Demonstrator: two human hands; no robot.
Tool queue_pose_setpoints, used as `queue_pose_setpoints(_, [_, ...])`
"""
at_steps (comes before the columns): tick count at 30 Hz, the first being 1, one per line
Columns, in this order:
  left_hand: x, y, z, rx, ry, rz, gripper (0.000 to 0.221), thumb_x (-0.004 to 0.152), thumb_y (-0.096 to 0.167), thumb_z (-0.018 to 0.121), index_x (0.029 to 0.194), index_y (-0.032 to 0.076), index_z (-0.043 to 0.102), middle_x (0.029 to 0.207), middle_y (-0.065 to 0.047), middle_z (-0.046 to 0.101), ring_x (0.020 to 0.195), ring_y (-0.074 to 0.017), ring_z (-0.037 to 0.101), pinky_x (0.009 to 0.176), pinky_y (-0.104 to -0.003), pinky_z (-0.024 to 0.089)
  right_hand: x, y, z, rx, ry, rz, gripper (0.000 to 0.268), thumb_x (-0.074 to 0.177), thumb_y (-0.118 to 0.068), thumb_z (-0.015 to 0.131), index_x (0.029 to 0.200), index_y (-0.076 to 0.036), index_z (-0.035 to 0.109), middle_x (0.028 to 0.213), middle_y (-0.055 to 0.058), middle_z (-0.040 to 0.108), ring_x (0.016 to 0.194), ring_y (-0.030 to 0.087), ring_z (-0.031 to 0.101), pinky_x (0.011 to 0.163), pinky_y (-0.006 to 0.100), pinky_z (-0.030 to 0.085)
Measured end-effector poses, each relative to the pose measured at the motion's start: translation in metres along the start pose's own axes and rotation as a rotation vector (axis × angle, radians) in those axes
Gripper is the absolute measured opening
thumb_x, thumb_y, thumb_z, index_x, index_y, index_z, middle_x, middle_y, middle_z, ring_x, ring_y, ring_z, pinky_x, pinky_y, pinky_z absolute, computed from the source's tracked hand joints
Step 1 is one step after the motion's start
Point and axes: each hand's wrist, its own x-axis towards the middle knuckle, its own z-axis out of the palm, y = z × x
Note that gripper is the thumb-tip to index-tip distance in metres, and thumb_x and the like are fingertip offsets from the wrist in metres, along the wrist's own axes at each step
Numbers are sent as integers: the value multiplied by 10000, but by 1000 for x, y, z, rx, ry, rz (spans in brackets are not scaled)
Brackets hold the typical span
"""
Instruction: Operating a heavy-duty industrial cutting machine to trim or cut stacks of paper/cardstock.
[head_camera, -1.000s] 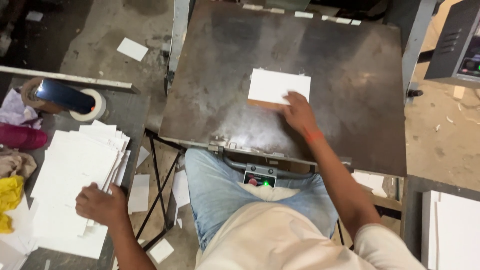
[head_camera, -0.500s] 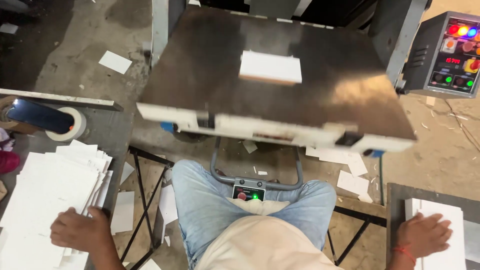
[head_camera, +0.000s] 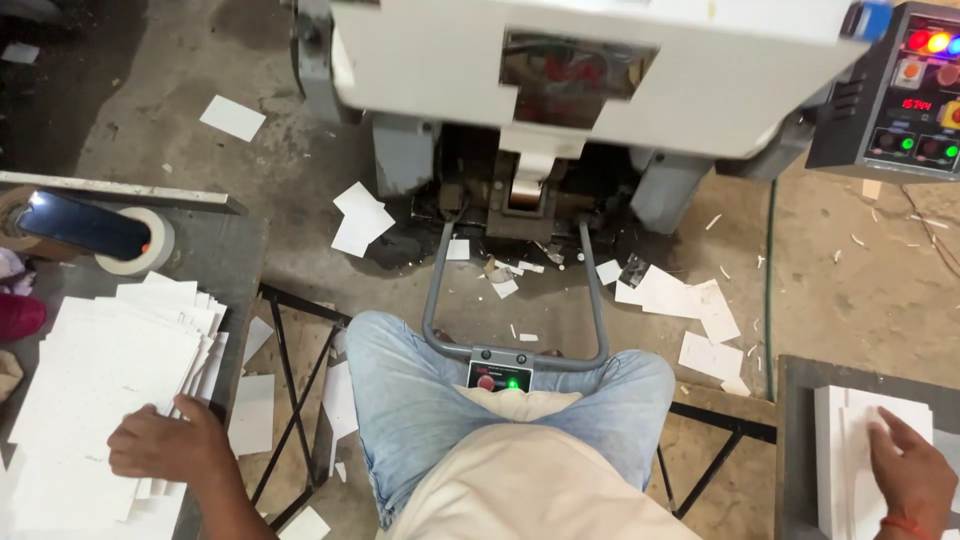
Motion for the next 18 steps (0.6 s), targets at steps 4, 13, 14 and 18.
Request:
queue_pose_setpoints(4, [-2, 7, -6, -17, -42, -44, 261, 879, 182, 682, 1037, 15, 558, 1134, -158, 457, 1141, -341, 435, 1082, -520, 337, -19, -23, 31, -57, 272, 186, 317, 965, -259, 576, 1121, -34, 734, 1006, 228, 736, 908, 365, 693, 787, 484, 538])
queue_pose_setpoints(13, [3, 94, -19, -433, -110, 67, 262, 970, 144, 653, 1174, -17, 624, 1275, -206, 574, 1244, -356, 527, 1148, -499, 386, -20, -31, 85, -264, 552, 199, 250, 872, -162, 609, 958, 58, 530, 1090, 212, 531, 1070, 389, 540, 756, 505, 490])
queue_pose_setpoints(14, [-1, 120, -21, -660, -234, 112, 163, 980, 121, 673, 1124, 44, 685, 1261, -149, 672, 1220, -318, 602, 1107, -433, 439, -16, -26, 85, -229, 501, 215, 227, 889, -152, 598, 939, 55, 521, 1065, 210, 524, 1055, 397, 534, 776, 518, 490])
queue_pose_setpoints(18, [-63, 244, 4, -1263, -490, 239, 179, 929, 47, 666, 1102, 9, 691, 1105, -143, 715, 981, -250, 688, 848, -349, 548, -5, -43, 68, -229, 508, 285, 363, 850, -221, 643, 1017, 88, 548, 1119, 270, 520, 1159, 457, 516, 785, 601, 472])
